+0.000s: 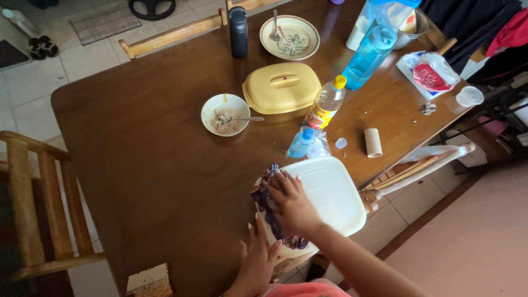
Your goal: Cleaning a large white plastic container with a cloth and cleaning solution at a dining table.
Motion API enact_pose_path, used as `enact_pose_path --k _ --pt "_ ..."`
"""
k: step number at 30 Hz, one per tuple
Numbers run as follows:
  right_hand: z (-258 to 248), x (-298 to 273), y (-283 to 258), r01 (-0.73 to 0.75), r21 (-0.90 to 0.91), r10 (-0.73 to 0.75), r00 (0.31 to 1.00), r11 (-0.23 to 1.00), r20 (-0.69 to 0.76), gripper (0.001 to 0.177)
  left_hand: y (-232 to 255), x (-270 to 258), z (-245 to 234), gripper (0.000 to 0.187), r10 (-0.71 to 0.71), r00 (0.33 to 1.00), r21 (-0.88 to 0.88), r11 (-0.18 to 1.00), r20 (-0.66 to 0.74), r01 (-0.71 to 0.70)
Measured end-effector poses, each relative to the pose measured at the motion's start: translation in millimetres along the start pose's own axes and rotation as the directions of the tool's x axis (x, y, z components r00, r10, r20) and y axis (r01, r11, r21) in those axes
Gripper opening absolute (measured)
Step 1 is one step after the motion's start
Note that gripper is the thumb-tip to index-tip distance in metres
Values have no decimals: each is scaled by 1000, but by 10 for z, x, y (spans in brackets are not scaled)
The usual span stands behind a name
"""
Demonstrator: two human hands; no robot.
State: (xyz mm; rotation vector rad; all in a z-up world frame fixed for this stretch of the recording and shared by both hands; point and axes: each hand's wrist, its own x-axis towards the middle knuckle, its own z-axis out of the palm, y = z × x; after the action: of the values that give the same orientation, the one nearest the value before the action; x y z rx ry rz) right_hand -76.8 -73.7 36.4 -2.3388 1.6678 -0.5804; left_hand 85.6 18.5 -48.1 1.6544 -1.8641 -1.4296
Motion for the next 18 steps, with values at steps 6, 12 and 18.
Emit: enact_pose_path --k 6,12,18 --pt "-210 -242 802 -110 -43 106 991 993 -86 56 39 -8 13 84 20 998 71 997 -55 -16" --pt "123 -142 577 -182 -214 148 975 960 -165 53 -41 29 73 81 -11 996 -29 1000 -92 9" --pt "36 22 -26 51 -46 -50 998 998 24 62 -5 26 41 79 -38 999 67 997 -16 39"
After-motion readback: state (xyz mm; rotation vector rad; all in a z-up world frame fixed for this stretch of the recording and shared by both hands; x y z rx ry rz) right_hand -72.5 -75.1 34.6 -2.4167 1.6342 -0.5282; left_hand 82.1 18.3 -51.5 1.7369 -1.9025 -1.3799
